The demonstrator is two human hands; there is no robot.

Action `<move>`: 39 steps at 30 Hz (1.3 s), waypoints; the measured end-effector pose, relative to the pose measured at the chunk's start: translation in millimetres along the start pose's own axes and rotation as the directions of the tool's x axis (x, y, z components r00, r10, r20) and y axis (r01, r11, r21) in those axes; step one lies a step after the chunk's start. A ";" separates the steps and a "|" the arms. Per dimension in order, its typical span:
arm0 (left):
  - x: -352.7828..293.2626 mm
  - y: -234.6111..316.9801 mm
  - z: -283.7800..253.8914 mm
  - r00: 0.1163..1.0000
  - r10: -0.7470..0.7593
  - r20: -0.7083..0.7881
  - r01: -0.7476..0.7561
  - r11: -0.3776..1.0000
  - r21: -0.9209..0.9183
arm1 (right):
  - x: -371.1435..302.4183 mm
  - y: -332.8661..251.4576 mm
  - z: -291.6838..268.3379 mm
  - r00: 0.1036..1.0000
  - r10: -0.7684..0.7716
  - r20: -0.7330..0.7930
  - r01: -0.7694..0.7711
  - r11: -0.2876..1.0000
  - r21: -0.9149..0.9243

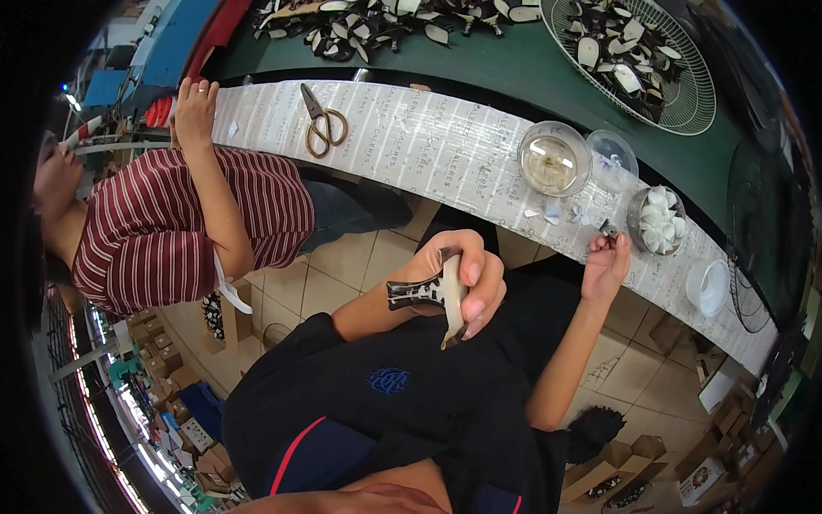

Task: The recorder is assembling small black and white shoe components, possibly heel or toe reinforcements, by applying adhesive and fitting them together at a factory workbench.

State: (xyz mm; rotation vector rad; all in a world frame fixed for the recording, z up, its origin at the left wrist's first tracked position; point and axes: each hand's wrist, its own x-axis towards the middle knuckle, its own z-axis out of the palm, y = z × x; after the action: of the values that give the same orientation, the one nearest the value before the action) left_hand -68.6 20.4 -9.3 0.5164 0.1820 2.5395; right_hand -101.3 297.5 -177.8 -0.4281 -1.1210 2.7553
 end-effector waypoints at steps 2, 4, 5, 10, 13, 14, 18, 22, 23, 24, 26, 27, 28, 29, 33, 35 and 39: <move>0.1 -1.8 -7.3 1.000 -0.005 0.000 0.005 0.998 0.056 | -0.5 -0.8 -6.9 0.999 0.030 0.029 -0.031 0.998 0.047; 3.5 1.1 -19.9 0.993 -0.086 -0.079 0.097 0.984 0.148 | 1.6 1.4 -14.4 0.998 0.045 0.041 -0.048 0.995 0.082; 8.0 2.6 -25.0 0.972 -0.143 -0.185 0.185 0.955 0.232 | 1.4 2.0 -17.0 0.998 0.050 0.036 -0.053 0.994 0.094; 118.6 44.5 -29.9 0.921 -0.168 -0.351 0.385 0.522 0.761 | 1.4 -5.2 -6.7 0.996 0.042 0.074 -0.047 0.997 0.059; 202.0 64.9 -68.5 0.979 0.035 -0.200 0.182 0.292 0.939 | 2.8 -1.2 -10.7 0.994 0.029 0.106 -0.037 0.996 0.080; 216.8 73.4 -84.8 0.972 0.153 -0.179 0.175 0.039 0.984 | 2.0 0.0 -11.0 0.996 0.015 0.093 -0.023 0.996 0.081; 211.1 97.9 -134.5 0.906 0.415 -0.086 0.170 -0.172 0.970 | -2.3 -0.3 -12.7 0.999 -0.013 0.040 0.010 0.997 0.079; 159.9 155.9 -199.9 0.803 0.592 -0.067 0.405 -0.460 0.790 | 1.9 -1.9 -8.1 0.998 0.000 0.066 -0.006 0.996 0.088; 148.8 170.8 -213.6 0.756 0.653 -0.048 0.451 -0.466 0.761 | 2.8 -2.8 -8.2 0.998 0.018 0.064 -0.024 0.995 0.096; 136.9 187.6 -228.0 0.680 0.733 -0.029 0.528 -0.463 0.712 | 4.4 -2.4 -6.4 0.996 0.027 0.090 -0.035 0.995 0.089; 121.8 209.3 -250.7 0.581 0.813 -0.014 0.674 -0.471 0.569 | 4.4 -2.7 -4.8 0.997 0.033 0.069 -0.039 0.996 0.081; 117.6 217.0 -261.3 0.541 0.841 0.004 0.733 -0.475 0.487 | 4.8 -2.2 -3.6 0.998 0.039 0.040 -0.042 0.996 0.079; 118.2 224.0 -267.4 0.536 0.842 -0.062 0.747 -0.438 0.500 | 4.0 -2.0 -3.1 0.999 0.034 0.031 -0.036 0.997 0.075; 119.9 230.0 -274.3 0.529 0.847 -0.056 0.746 -0.433 0.506 | 4.5 -1.8 -1.8 0.999 0.030 0.041 -0.033 0.997 0.069; 135.4 230.0 -288.1 0.504 0.843 -0.186 0.807 -0.383 0.449 | 2.1 -2.7 -4.6 1.000 0.011 0.003 -0.011 1.000 -0.009; 128.0 232.4 -299.9 0.495 0.868 -0.051 0.760 -0.404 0.509 | 2.4 -1.1 -4.1 0.999 0.019 -0.033 -0.021 0.998 -0.058; 132.0 224.9 -292.4 0.581 0.790 0.194 0.625 -0.586 0.515 | 2.3 0.3 -15.7 0.997 0.029 -0.073 -0.038 0.992 -0.120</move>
State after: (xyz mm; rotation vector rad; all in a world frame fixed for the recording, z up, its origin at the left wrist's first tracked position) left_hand -395.8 -106.9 -183.1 -0.4045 3.6478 1.0690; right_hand -98.6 308.3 -189.3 -0.5604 -1.2791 2.6859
